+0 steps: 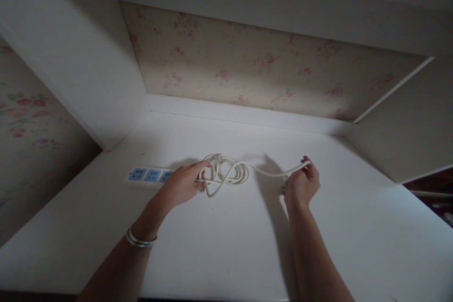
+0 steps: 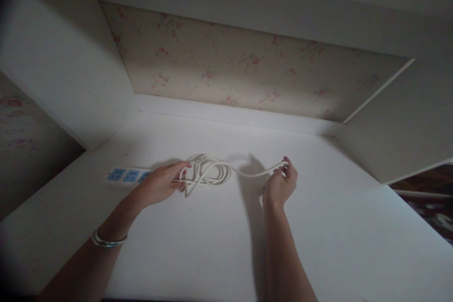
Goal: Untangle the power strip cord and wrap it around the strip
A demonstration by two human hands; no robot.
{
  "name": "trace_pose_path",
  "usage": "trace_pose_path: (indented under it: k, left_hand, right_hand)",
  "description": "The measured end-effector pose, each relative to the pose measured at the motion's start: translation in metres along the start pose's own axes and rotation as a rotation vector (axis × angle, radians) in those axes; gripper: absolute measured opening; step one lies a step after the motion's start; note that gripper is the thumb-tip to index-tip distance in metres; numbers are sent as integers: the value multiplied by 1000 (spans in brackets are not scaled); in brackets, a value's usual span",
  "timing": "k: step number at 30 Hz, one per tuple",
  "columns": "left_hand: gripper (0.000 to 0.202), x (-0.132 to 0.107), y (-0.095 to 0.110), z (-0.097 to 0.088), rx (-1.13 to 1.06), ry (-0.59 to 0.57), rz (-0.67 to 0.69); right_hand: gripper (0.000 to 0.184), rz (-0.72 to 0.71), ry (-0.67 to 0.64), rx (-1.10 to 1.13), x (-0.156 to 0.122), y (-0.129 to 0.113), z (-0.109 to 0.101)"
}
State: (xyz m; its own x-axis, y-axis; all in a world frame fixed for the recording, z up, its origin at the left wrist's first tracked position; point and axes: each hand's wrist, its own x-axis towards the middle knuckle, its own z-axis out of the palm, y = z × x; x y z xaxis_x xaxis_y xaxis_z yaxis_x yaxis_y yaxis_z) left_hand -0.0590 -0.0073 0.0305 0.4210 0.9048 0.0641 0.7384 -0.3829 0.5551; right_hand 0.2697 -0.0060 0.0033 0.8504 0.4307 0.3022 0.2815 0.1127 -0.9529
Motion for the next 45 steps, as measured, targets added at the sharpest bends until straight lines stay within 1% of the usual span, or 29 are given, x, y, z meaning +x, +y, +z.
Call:
trace_pose_path:
  k: [1, 2, 5, 7, 8, 10, 12, 15, 17, 19, 20, 22, 23, 25, 26, 28, 30, 32, 34, 36, 37, 39, 41, 43, 45]
  left_hand:
    - [50, 2, -1, 2, 7, 27, 0]
    - [49, 3, -1, 4, 16, 53, 0]
    - [42, 8, -3, 7, 59, 136, -8]
    - [38, 9, -4, 8, 91, 194, -14]
    - [37, 10, -4, 7, 109, 222, -20]
    - [36, 11, -5, 6, 144, 264, -32]
    - [34, 11, -6, 5, 168, 293, -47]
    - [30, 12, -9, 4, 168, 334, -71]
    - [29, 13, -11, 4, 156, 359, -78]
    - [29, 13, -13, 4, 148, 384, -81]
    - [29, 13, -13, 4, 145, 389, -79]
    - [30, 14, -13, 3, 138, 397, -73]
    - [30, 14, -12, 3, 133, 404, -73]
    - [30, 15, -12, 2, 119, 425, -94]
    - [30, 15, -12, 2, 112, 440, -117]
    - [30, 16, -12, 2, 106, 467, -167]
    - [31, 17, -12, 2, 110, 486, -201]
    - [32, 17, -13, 2, 114, 508, -220]
    - [33, 17, -15, 2, 114, 522, -231]
    - [32, 18, -16, 2, 115, 528, -240]
    - [32, 18, -17, 3, 115, 528, -242]
    - [32, 18, -18, 4, 102, 521, -239]
    - [32, 18, -18, 5, 78, 502, -234]
    - [34, 18, -17, 6, 57, 468, -233]
    - [36, 18, -15, 7, 51, 432, -235]
  right_hand:
    - [41, -28, -30, -10, -1, -2, 0]
    - [40, -26, -57, -3, -3, -4, 0]
    - [33, 69, -117, 100, -7, -9, 3]
    - [29, 76, -152, 171, -11, -13, 4]
    - [28, 35, -177, 187, -14, -16, 5]
    - [26, -100, -253, 199, -22, -23, 3]
    - [27, -242, -371, 198, -32, -31, 0]
    - [30, -400, -591, 189, -47, -41, -8]
    - [31, -490, -764, 165, -56, -45, -13]
    - [28, -585, -945, 127, -63, -48, -15]
    - [23, -637, -1026, 93, -65, -49, -15]
    - [10, -746, -1140, -13, -69, -49, -12]
    - [11, -799, -1176, -90, -69, -49, -10]
    - [27, -886, -1217, -286, -68, -48, -5]
    - [31, -914, -1221, -392, -66, -46, -3]
    - [34, -932, -1180, -591, -60, -41, -1]
    - [31, -911, -1065, -746, -51, -33, -1]
    - [29, -869, -879, -863, -40, -23, -4]
    - [27, -806, -652, -942, -30, -11, -9]
    - [23, -735, -451, -959, -21, 1, -13]
    - [21, -709, -386, -941, -17, 7, -14]
    - [19, -683, -334, -888, -12, 17, -13]
    - [19, -688, -347, -843, -9, 22, -9]
    - [23, -705, -373, -796, -9, 22, -4]
    - [29, -712, -384, -711, -12, 15, 1]
